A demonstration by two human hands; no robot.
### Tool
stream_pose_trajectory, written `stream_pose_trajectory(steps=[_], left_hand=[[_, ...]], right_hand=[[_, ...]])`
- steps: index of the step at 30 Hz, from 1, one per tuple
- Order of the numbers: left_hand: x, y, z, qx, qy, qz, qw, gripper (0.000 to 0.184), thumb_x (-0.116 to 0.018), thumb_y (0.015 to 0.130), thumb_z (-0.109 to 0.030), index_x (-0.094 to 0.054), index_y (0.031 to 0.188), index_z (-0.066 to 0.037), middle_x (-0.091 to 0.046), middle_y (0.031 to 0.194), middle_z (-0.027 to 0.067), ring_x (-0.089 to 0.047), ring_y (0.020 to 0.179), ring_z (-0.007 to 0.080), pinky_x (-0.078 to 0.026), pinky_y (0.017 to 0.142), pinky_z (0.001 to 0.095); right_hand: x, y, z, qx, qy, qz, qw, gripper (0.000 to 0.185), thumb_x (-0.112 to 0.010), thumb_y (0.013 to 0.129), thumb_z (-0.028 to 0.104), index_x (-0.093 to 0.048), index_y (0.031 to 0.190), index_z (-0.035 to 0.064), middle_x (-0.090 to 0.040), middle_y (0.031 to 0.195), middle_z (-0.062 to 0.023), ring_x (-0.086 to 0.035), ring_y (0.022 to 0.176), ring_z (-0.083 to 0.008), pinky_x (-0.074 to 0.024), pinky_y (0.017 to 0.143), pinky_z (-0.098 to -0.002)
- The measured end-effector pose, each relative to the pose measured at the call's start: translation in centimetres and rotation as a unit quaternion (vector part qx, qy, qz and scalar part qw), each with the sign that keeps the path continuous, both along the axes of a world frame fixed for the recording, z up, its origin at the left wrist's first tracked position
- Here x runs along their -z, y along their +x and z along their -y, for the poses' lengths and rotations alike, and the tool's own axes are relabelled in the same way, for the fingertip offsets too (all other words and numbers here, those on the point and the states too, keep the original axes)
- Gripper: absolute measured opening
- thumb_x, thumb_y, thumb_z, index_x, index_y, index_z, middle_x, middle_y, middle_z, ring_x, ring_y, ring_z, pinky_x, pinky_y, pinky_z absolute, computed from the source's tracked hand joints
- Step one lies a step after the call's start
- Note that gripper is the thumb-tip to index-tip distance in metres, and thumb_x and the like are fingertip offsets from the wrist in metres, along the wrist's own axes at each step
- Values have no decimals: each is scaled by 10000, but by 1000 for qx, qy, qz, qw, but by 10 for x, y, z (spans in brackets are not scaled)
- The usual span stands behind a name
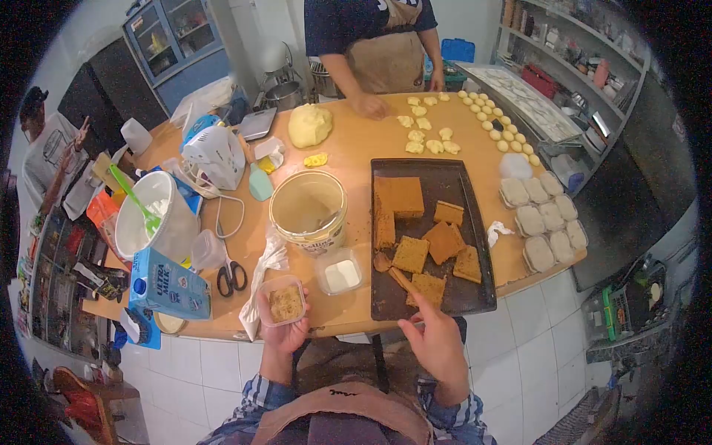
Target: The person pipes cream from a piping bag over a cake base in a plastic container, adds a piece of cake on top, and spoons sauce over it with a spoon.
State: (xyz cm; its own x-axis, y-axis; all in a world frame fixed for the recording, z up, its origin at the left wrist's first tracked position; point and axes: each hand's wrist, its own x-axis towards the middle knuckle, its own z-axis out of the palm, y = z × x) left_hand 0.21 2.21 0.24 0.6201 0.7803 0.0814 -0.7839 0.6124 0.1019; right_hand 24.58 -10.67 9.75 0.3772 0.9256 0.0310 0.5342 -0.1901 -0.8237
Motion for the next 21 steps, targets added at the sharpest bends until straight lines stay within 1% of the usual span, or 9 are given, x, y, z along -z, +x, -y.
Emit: stream_pose_trajectory(steps=[3,6,9,12,15,18,19,21], left_hand=[[3,-1,1,-4,-14,-10,1000,716,-366,867,-620,-390,1297,-47,-506,1220,214,-590,994,338,-562,737,411],[1,0,0,-3,-19,-9,1000,715,-361,867,-622,-389,1299,-52,-508,1219,210,-593,986,339,-563,733,412],[1,0,0,-1,-4,3,1000,712,-356,868,-624,-384,1302,-60,-505,1220,205,-591,986,340,-563,734,417],[-1,-2,2,10,-18,10,1000,709,-352,869,-624,-380,1305,-65,-498,1224,201,-587,992,342,-562,734,419],[1,-2,2,13,-28,8,999,712,-353,869,-622,-372,1310,-64,-492,1231,199,-585,997,344,-561,735,418],[2,0,1,-1,-22,10,1000,734,-351,867,-627,-375,1303,-36,-510,1211,205,-598,983,344,-563,749,416],[1,1,2,-10,-22,5,1000,746,-349,866,-631,-376,1299,-24,-519,1200,207,-607,972,341,-566,748,411],[-4,3,5,-34,-51,-18,998,741,-363,856,-636,-389,1291,-37,-529,1196,182,-605,976,329,-561,763,403]], right_hand=[[-11,-1,-11,-18,2,29,999,483,-654,766,88,-505,1217,0,-627,702,-152,-604,593,-194,-458,542,-285],[-10,4,-35,13,-51,82,995,437,-595,814,178,-498,1228,77,-628,788,-214,-616,701,-379,-492,636,-414],[7,11,-49,-6,-35,240,970,429,-635,772,154,-538,1168,20,-609,718,-224,-620,656,-327,-470,568,-357],[1,9,-48,-3,-51,182,982,400,-604,804,209,-542,1174,72,-637,767,-180,-614,724,-366,-473,655,-445],[-20,3,-48,-22,-71,153,985,377,-622,793,222,-565,1133,69,-639,776,-172,-620,723,-349,-478,641,-434],[-39,-1,-51,-50,-16,174,983,352,-629,787,217,-574,1103,71,-633,734,-155,-621,704,-337,-478,625,-426],[-42,-2,-55,-65,-26,202,977,325,-624,791,211,-578,1081,74,-633,741,-153,-620,700,-338,-477,621,-429],[-48,-4,-62,-97,-46,257,960,270,-614,798,198,-585,1039,79,-631,754,-148,-619,693,-340,-476,611,-434]])
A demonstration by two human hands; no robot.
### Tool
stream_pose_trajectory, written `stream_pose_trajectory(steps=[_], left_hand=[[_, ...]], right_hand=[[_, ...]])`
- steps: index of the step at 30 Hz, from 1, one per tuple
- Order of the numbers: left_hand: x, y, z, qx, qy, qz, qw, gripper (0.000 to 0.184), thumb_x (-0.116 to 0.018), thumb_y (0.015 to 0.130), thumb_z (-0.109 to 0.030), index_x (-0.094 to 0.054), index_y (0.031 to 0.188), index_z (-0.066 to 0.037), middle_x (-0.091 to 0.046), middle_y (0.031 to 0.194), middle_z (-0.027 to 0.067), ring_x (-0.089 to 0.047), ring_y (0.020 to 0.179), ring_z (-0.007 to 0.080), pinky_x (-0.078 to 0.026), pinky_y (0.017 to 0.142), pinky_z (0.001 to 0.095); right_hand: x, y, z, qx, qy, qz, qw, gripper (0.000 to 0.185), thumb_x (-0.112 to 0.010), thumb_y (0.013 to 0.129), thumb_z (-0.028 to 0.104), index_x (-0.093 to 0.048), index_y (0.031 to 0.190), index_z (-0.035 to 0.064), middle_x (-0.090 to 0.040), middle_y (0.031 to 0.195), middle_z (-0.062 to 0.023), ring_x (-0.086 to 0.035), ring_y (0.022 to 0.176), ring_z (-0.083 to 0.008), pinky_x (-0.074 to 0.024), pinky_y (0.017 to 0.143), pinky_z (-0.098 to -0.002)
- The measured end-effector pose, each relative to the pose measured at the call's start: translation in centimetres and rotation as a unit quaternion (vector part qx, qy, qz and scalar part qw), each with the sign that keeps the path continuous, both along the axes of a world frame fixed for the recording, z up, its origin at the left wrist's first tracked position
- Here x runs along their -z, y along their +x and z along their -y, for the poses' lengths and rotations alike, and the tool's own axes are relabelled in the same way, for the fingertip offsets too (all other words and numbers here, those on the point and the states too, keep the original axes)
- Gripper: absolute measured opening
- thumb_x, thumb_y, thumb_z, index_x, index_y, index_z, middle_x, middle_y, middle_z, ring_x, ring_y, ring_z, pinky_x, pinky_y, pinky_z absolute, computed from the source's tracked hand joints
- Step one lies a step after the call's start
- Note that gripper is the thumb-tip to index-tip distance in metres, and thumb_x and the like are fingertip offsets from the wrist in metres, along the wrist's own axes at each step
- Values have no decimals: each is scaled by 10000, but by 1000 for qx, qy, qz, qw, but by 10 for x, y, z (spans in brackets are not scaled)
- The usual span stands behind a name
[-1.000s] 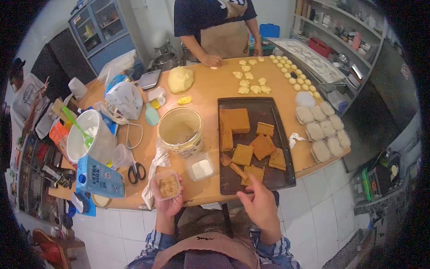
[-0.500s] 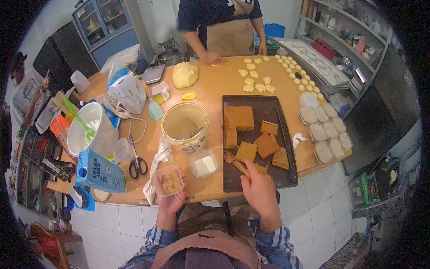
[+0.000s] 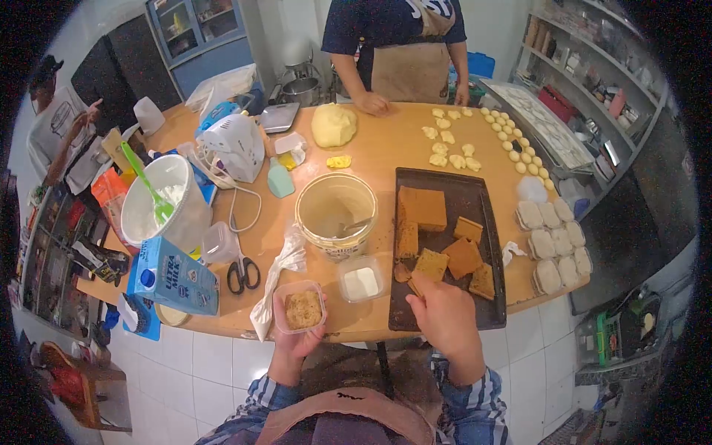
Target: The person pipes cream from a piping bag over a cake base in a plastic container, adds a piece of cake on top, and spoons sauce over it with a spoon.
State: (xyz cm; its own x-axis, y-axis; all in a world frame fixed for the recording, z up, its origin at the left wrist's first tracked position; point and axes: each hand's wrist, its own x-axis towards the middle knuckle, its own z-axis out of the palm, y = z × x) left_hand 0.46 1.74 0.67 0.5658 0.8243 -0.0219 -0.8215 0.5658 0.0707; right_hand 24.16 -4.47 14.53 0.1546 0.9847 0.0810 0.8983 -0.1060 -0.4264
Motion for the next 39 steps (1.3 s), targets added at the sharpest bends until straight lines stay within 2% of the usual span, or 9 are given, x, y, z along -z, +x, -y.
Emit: stream_pose_trajectory(steps=[8,13,16,17,19,31,34,37,39], left_hand=[[24,-6,-3,31,60,-44,997,727,-334,837,-672,-399,1308,-123,-510,1239,87,-544,1073,278,-496,815,446],[20,-3,-1,11,45,-64,997,757,-335,820,-689,-385,1321,-124,-504,1249,88,-533,1095,277,-489,837,426],[24,-5,-1,19,39,-60,997,770,-334,815,-693,-373,1330,-121,-497,1258,88,-531,1101,277,-491,847,423],[21,-5,1,11,36,-125,991,810,-333,790,-719,-366,1334,-120,-491,1264,86,-533,1101,273,-496,848,420],[25,-5,-1,25,57,-78,995,841,-338,767,-739,-363,1336,-120,-490,1265,84,-534,1100,268,-493,857,414],[22,-5,-4,25,72,-15,997,884,-329,739,-768,-371,1327,-109,-484,1269,98,-519,1119,272,-462,906,433],[15,-7,-2,20,71,-83,994,916,-360,713,-780,-355,1339,-112,-494,1256,73,-543,1089,252,-485,880,386],[14,-9,3,7,78,-133,988,929,-369,704,-786,-361,1330,-99,-496,1247,84,-543,1083,257,-491,868,392],[6,-16,16,-21,97,-216,971,984,-376,665,-817,-386,1304,-69,-519,1203,118,-554,1051,267,-504,841,404]], right_hand=[[-19,-18,-82,-121,255,60,958,83,-584,781,124,-609,788,45,-545,656,-111,-548,744,-316,-457,637,-409],[-30,-30,-144,-217,116,191,950,86,-673,687,106,-667,745,43,-623,701,-111,-566,776,-306,-451,666,-404],[-40,-53,-163,-185,-82,287,936,130,-629,743,151,-687,822,65,-659,857,-120,-595,874,-269,-442,762,-397],[-39,-56,-167,-183,-103,294,933,132,-627,744,150,-686,832,71,-660,868,-113,-594,899,-267,-441,766,-394],[-39,-62,-174,-176,-141,310,924,139,-622,747,147,-686,853,83,-662,892,-100,-592,949,-262,-440,776,-390],[-35,-71,-180,-175,-123,375,902,130,-644,735,158,-687,846,106,-664,868,-50,-560,943,-226,-400,770,-389],[-39,-72,-177,-171,-74,331,925,124,-637,718,128,-681,826,87,-655,825,-70,-553,956,-234,-398,761,-387],[-40,-72,-165,-208,184,269,922,79,-602,743,108,-650,728,47,-624,755,-91,-574,806,-266,-428,699,-381],[-42,-86,-151,-273,166,224,921,91,-585,764,105,-641,755,35,-615,756,-112,-579,809,-291,-442,713,-396]])
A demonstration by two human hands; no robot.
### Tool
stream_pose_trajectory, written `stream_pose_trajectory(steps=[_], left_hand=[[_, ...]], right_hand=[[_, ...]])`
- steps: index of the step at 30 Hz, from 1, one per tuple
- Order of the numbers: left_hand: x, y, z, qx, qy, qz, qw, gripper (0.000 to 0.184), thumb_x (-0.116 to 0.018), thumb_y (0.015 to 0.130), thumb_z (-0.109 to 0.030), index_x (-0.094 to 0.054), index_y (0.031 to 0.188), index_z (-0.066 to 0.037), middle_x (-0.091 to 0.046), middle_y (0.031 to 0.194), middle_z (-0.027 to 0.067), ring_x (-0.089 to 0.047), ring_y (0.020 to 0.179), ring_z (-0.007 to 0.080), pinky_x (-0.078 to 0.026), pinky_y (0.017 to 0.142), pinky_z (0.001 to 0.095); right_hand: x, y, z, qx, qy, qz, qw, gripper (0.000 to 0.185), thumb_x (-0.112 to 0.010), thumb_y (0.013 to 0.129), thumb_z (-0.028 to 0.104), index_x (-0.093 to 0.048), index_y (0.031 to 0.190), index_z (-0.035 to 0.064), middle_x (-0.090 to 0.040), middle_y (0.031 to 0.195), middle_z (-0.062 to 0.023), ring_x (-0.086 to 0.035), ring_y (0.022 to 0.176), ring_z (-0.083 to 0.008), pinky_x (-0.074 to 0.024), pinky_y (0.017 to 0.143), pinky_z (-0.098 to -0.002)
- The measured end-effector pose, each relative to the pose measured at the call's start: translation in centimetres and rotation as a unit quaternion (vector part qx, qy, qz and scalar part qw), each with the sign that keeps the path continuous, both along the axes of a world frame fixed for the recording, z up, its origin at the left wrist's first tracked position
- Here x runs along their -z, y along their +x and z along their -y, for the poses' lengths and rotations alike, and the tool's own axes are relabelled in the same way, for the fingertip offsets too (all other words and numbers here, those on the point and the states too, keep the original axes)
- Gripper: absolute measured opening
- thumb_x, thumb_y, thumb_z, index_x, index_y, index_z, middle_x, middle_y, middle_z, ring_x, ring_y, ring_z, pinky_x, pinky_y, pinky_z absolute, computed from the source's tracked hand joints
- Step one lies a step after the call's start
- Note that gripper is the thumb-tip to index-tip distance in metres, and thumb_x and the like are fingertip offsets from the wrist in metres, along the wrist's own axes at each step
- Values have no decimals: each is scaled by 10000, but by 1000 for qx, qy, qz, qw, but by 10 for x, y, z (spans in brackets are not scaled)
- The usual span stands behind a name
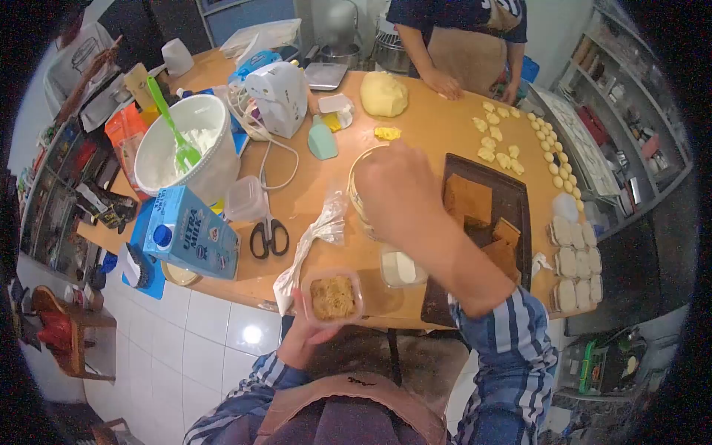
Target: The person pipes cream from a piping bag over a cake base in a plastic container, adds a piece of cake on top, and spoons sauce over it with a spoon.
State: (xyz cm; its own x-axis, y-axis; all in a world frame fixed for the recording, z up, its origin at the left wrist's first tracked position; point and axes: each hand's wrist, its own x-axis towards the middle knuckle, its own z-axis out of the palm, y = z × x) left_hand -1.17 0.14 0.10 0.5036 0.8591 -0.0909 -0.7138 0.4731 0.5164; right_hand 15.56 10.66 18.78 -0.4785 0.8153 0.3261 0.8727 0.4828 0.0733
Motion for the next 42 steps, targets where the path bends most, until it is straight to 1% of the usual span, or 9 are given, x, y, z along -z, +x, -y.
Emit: stream_pose_trajectory(steps=[4,7,10,16,22,24,33,36,42], left_hand=[[-7,-42,14,24,182,29,983,1091,-481,579,-841,-394,1250,15,-549,1092,163,-586,931,263,-551,684,365],[-23,-71,31,-68,122,38,989,1046,-535,613,-793,-374,1263,11,-527,1099,177,-574,926,291,-559,625,367],[-37,-86,41,-200,15,88,976,1090,-532,569,-824,-395,1217,42,-554,1016,178,-604,833,284,-547,631,357],[-19,-116,41,-229,110,136,958,1008,-581,678,-697,-242,1371,-48,-383,1287,231,-465,1115,394,-543,795,459],[-30,-119,51,-275,65,107,953,795,-524,810,-537,-256,1379,-49,-395,1312,209,-430,1176,430,-523,842,472],[-35,-119,52,-294,50,78,951,742,-499,817,-500,-293,1361,-39,-440,1283,179,-462,1149,416,-524,837,479],[-39,-95,42,-241,50,71,967,694,-479,813,-509,-359,1324,-55,-491,1219,157,-540,1062,331,-537,813,446],[-42,-77,40,-232,55,36,971,675,-484,807,-504,-388,1302,-56,-525,1167,145,-564,1019,293,-541,771,410],[-36,-36,31,-138,-2,-98,985,584,-413,853,-480,-431,1268,-69,-542,1186,114,-579,1020,269,-501,799,387]], right_hand=[[12,-33,25,-28,-246,-60,967,135,-577,776,102,-623,859,6,-617,817,-173,-584,874,-351,-461,755,-420],[30,-43,16,-32,-389,-43,920,254,-556,802,99,-574,1031,-10,-618,900,-215,-583,910,-386,-462,773,-444],[80,-52,6,-125,-345,-113,923,393,-476,758,-18,-526,1148,-27,-607,958,-265,-612,866,-392,-508,696,-434],[91,-91,8,-67,-542,-112,830,379,-554,764,100,-519,1129,7,-630,802,-206,-620,793,-342,-485,683,-388],[112,-78,16,-160,-355,-216,895,207,-587,743,71,-570,941,15,-622,752,-168,-628,672,-268,-478,595,-348],[75,-66,33,-125,-381,-233,886,237,-563,736,71,-585,963,8,-618,842,-216,-608,757,-370,-483,682,-398],[15,-24,106,-130,-157,-424,883,275,-617,746,95,-585,996,-15,-631,863,-191,-635,770,-309,-504,692,-355],[34,-19,124,-61,-89,-519,848,239,-661,773,55,-589,982,-36,-638,894,-164,-646,791,-200,-508,695,-295],[43,7,160,54,14,-717,695,175,-558,845,-39,-530,1018,-40,-622,970,-170,-636,846,-205,-520,743,-283]])
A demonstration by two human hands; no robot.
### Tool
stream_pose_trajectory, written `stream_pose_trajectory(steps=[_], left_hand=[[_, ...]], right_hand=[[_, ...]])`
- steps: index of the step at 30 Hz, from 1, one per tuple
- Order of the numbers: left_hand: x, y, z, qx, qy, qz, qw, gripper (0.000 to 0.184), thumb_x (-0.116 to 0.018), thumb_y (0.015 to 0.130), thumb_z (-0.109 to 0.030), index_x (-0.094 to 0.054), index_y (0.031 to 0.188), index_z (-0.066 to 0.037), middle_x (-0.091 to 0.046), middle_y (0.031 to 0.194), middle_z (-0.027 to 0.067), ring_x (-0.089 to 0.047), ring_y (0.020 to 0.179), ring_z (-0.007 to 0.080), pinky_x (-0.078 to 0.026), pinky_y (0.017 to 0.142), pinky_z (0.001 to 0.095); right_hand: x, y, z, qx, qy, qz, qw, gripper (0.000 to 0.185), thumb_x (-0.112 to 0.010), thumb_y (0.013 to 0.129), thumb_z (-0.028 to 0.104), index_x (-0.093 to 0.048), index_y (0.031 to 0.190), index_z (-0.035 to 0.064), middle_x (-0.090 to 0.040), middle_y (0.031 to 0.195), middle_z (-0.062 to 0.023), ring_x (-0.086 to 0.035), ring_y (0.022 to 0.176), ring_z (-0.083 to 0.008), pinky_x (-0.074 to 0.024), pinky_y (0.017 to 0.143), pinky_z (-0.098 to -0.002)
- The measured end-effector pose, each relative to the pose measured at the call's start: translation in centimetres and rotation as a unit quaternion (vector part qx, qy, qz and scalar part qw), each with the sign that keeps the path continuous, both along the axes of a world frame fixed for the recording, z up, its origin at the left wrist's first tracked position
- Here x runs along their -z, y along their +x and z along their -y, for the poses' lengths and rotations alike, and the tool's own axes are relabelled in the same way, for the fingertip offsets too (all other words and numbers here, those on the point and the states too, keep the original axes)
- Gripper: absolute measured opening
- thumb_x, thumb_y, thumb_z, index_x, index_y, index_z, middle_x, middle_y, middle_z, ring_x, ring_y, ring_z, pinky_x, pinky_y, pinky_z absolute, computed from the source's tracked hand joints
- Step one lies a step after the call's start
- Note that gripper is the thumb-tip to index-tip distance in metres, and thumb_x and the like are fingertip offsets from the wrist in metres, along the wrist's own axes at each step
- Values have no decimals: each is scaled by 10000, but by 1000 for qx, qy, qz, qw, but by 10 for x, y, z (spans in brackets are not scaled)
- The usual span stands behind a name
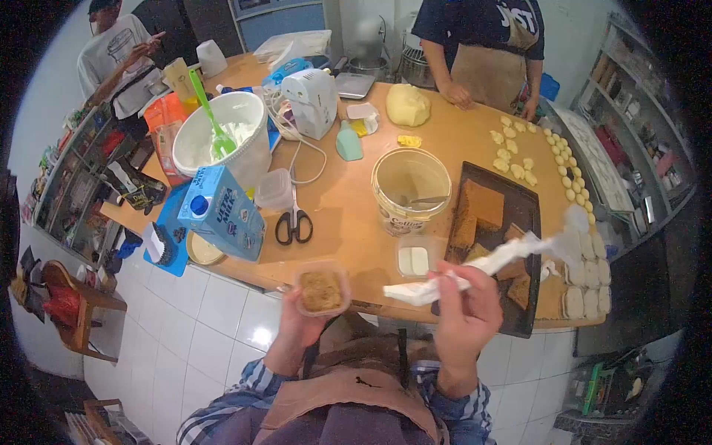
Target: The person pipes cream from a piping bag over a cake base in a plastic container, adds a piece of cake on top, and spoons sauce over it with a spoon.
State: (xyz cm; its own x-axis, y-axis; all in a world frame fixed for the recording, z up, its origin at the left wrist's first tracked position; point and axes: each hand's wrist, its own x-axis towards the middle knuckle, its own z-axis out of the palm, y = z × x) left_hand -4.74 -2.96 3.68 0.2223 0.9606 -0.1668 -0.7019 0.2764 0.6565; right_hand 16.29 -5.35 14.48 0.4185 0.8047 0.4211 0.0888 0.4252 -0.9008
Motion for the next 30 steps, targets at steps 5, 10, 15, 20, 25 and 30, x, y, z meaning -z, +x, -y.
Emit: stream_pose_trajectory(steps=[5,10,15,20,25,30], left_hand=[[-2,25,-24,-20,-11,-131,991,450,-327,930,-357,-403,1268,-71,-546,1174,110,-612,971,248,-541,671,349],[0,25,-56,-29,34,-251,967,350,-389,924,-282,-419,1172,-36,-567,999,114,-637,750,210,-544,553,305],[7,27,-71,-52,55,-410,909,288,-462,911,-260,-522,1022,-1,-573,752,95,-555,454,148,-459,419,268],[17,11,-73,-71,142,-601,783,300,-536,885,-263,-563,984,19,-575,745,110,-576,619,166,-441,489,287],[-72,37,-12,-108,226,-520,817,456,-689,772,-162,-488,1145,8,-510,1104,214,-546,899,304,-447,814,396],[-74,91,15,134,475,-434,753,578,-682,774,-94,-405,1272,4,-521,1168,194,-576,999,254,-463,840,341]], right_hand=[[-4,21,25,89,27,-19,995,158,-532,849,-43,-522,1007,-41,-619,953,-208,-640,834,-238,-531,747,-315],[1,32,39,125,41,-6,991,185,-518,837,-67,-519,1020,-41,-611,962,-222,-641,819,-248,-529,744,-328],[8,33,43,112,-1,1,994,211,-524,832,-79,-518,1040,-46,-613,969,-214,-641,807,-233,-524,742,-316],[18,36,42,78,-42,8,996,164,-560,835,-50,-570,999,-53,-632,960,-163,-644,806,-190,-517,710,-274],[19,38,43,71,-101,109,986,148,-628,819,62,-638,955,5,-653,794,-115,-632,685,-145,-478,598,-250],[16,34,45,-8,-72,283,956,212,-628,791,33,-600,999,7,-628,818,-147,-629,774,-234,-483,665,-308]])
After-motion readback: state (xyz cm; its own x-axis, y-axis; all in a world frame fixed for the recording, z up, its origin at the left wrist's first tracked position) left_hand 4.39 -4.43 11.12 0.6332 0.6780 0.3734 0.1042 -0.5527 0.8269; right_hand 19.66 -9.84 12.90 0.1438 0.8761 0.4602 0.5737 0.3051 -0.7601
